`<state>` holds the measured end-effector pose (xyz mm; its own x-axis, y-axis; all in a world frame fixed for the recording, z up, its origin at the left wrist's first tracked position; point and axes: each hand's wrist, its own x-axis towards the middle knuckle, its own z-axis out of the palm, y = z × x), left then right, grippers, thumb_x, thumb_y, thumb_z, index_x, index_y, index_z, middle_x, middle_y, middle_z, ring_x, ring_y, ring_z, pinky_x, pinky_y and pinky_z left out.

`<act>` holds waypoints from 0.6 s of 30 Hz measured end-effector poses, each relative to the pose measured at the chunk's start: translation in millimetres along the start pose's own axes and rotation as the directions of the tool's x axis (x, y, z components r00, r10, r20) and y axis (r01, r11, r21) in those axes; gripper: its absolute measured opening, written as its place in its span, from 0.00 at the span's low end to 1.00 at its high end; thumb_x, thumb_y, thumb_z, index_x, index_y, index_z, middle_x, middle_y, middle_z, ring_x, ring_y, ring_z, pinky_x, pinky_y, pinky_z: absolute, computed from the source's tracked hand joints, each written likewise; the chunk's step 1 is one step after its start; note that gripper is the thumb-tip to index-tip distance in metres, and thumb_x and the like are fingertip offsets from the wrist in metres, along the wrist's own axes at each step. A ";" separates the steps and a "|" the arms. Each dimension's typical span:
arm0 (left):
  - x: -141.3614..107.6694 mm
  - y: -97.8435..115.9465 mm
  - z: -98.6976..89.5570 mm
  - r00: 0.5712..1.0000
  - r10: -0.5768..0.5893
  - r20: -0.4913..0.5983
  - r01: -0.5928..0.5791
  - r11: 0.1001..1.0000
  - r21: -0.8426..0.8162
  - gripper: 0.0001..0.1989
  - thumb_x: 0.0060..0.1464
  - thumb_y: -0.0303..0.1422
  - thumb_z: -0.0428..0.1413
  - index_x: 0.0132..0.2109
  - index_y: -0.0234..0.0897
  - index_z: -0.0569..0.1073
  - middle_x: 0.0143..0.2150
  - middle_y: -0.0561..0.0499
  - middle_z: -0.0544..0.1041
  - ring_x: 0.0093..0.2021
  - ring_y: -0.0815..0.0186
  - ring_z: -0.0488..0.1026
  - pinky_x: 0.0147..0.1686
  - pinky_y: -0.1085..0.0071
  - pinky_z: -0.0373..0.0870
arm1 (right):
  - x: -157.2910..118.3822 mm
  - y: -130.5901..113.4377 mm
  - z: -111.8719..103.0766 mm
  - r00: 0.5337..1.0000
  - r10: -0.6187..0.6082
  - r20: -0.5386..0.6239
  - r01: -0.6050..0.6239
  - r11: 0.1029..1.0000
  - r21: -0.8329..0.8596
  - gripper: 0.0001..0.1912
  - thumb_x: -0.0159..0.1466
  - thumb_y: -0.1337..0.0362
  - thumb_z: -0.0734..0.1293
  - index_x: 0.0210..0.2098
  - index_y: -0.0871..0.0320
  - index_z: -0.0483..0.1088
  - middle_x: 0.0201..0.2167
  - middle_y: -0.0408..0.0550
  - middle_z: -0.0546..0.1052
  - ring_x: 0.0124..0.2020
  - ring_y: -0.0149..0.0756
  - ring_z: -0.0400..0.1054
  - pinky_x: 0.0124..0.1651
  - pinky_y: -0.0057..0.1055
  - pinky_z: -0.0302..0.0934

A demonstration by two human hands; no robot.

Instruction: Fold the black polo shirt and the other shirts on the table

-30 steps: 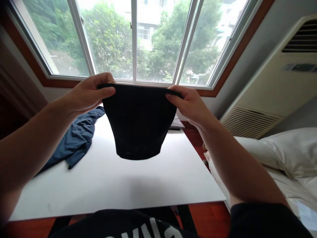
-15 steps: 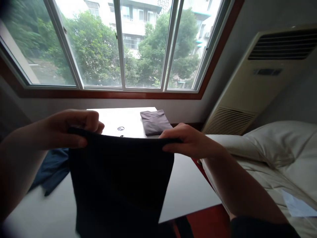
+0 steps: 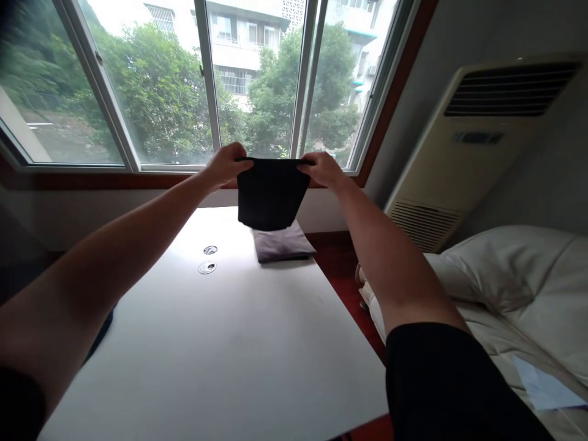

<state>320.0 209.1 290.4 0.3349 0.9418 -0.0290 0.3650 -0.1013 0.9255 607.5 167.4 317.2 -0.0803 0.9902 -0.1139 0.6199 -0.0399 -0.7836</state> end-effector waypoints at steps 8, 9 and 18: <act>-71.5 -105.1 109.0 0.968 -0.061 0.243 -0.041 0.919 0.392 0.03 0.61 0.29 0.58 0.43 0.36 0.72 0.41 0.45 0.79 0.39 0.62 0.72 0.40 0.68 0.63 | -47.6 129.2 57.9 0.967 0.139 0.215 -0.030 0.895 -0.446 0.09 0.68 0.65 0.67 0.38 0.64 0.79 0.34 0.42 0.81 0.33 0.22 0.67 0.41 0.20 0.54; -91.5 -114.3 122.0 0.938 -0.069 0.340 -0.093 0.894 0.437 0.03 0.62 0.28 0.57 0.43 0.36 0.73 0.43 0.44 0.79 0.41 0.60 0.73 0.40 0.67 0.64 | -62.3 141.7 67.6 0.924 0.203 0.326 -0.010 0.862 -0.508 0.11 0.69 0.65 0.66 0.38 0.63 0.80 0.34 0.41 0.81 0.33 0.21 0.67 0.40 0.19 0.53; -181.0 -151.6 166.1 0.853 -0.064 0.517 -0.182 0.893 0.412 0.05 0.63 0.28 0.56 0.41 0.40 0.77 0.42 0.48 0.81 0.46 0.59 0.75 0.43 0.68 0.68 | -109.5 184.7 136.8 0.893 0.344 0.291 -0.095 0.775 -0.624 0.12 0.71 0.59 0.67 0.48 0.55 0.81 0.47 0.53 0.82 0.47 0.41 0.74 0.52 0.32 0.62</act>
<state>348.3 0.8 92.6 0.7118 0.6442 -0.2798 0.6225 -0.3942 0.6760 624.0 33.3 101.4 -0.0859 0.8313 -0.5492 0.9756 -0.0417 -0.2157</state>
